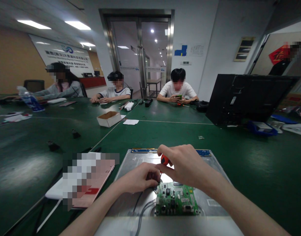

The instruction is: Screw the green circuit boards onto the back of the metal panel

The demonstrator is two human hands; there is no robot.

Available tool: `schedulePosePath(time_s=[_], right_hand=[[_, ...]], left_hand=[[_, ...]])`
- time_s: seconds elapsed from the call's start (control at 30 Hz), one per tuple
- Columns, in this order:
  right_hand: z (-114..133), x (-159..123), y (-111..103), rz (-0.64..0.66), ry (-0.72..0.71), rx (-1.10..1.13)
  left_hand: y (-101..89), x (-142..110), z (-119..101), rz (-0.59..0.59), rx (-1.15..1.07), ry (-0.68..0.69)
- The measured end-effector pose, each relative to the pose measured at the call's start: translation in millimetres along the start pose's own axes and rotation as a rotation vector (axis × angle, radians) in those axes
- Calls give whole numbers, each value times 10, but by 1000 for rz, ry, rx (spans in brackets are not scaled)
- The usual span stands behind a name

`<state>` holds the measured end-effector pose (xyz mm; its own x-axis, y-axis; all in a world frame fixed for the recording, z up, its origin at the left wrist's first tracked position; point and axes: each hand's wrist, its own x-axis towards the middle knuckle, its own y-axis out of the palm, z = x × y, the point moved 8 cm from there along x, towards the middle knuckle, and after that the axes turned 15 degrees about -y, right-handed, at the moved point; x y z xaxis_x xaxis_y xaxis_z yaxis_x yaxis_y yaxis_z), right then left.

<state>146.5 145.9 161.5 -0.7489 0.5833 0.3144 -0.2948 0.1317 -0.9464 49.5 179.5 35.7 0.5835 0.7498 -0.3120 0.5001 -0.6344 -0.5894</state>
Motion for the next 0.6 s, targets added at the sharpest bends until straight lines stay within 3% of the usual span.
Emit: schedulePosePath(time_s=[0.47,0.6], right_hand=[[-55,-46,-127,-69,-2,-22],[-105,-73,-201,-84,20,-49]], left_hand=[[-34,-35,-26,-43,41,28],[-111,-19,-8,-128,63,34]])
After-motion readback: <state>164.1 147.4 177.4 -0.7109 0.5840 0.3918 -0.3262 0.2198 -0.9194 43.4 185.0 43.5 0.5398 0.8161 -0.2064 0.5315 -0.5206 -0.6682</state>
